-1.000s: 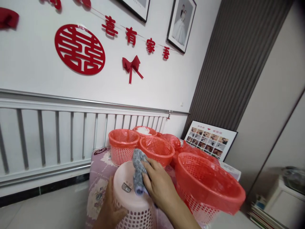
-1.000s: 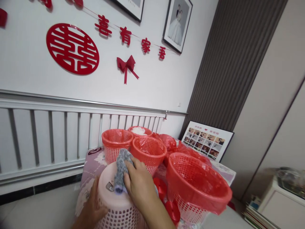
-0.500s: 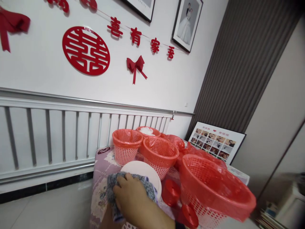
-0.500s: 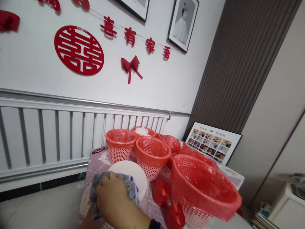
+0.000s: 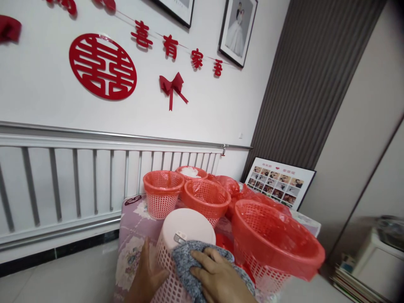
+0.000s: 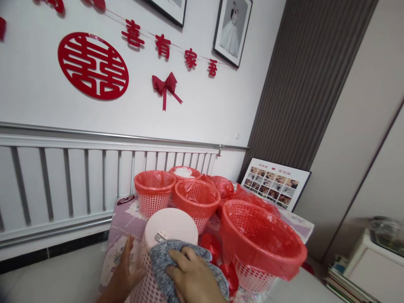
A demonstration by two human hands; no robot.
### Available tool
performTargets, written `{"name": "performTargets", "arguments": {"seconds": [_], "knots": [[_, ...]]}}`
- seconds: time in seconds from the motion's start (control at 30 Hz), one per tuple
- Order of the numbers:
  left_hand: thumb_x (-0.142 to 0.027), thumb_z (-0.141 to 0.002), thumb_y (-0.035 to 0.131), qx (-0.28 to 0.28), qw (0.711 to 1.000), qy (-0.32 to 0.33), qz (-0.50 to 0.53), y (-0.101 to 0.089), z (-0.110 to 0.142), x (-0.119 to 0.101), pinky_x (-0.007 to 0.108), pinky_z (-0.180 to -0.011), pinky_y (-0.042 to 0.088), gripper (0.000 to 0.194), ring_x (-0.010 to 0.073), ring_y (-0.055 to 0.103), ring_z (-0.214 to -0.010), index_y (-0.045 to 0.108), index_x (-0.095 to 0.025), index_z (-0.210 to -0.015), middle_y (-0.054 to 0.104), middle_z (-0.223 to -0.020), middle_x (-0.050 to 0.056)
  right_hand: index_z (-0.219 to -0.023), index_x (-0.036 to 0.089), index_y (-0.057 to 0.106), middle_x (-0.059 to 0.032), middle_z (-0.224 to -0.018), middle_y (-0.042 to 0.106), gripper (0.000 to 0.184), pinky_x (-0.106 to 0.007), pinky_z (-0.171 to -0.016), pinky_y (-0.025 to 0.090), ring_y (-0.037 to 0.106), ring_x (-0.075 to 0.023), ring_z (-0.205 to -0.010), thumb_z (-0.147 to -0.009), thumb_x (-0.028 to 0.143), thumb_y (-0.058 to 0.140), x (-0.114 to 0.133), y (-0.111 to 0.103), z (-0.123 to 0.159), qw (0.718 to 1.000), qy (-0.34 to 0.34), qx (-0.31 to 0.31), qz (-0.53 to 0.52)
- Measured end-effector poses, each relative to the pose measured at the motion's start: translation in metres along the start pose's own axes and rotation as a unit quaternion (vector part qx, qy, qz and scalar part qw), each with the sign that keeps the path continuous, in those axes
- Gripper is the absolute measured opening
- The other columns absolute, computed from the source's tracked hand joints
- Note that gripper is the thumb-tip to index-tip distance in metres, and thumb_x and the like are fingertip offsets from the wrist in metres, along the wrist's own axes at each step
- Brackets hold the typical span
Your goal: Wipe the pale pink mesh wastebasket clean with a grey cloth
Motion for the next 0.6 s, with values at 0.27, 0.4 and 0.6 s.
{"name": "performTargets", "arguments": {"seconds": [0.27, 0.4, 0.6], "knots": [[-0.043, -0.094, 0.037, 0.009, 0.988, 0.083, -0.126, 0.004, -0.09, -0.103, 0.042, -0.125, 0.016, 0.063, 0.0229, 0.019, -0.152, 0.032, -0.012, -0.149, 0.025, -0.164, 0.015, -0.116, 0.027, 0.07, -0.003, -0.139, 0.061, 0.042, -0.043, -0.101, 0.048, 0.054, -0.0279, -0.117, -0.078, 0.013, 0.057, -0.008, -0.012, 0.009, 0.994, 0.055, 0.021, -0.089], [-0.042, -0.092, 0.051, 0.088, 0.966, 0.12, -0.211, 0.039, -0.138, -0.131, 0.056, -0.123, 0.015, 0.058, 0.0298, 0.02, -0.152, 0.043, -0.018, -0.144, 0.033, -0.161, 0.014, -0.118, 0.026, 0.069, -0.0058, -0.139, 0.06, 0.041, -0.043, -0.098, 0.05, 0.054, -0.0296, -0.116, -0.079, 0.02, 0.06, -0.009, 0.006, 0.008, 0.996, 0.045, 0.01, -0.082], [-0.048, -0.092, 0.056, 0.218, 0.929, 0.086, -0.287, 0.07, -0.152, -0.11, 0.058, -0.111, 0.038, 0.049, 0.0289, 0.052, -0.132, 0.055, -0.019, -0.131, 0.057, -0.142, 0.012, -0.122, 0.028, 0.067, -0.0059, -0.14, 0.06, 0.046, -0.046, -0.098, 0.051, 0.056, -0.0314, -0.116, -0.077, 0.019, 0.06, -0.025, 0.023, 0.023, 0.998, 0.037, 0.001, -0.046]]}}
Point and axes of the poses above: each hand's wrist, its own z-axis away from the middle knuckle, its own y-axis out of the palm, x = y × z, the point moved 4 cm from there along -z, towards the middle knuckle
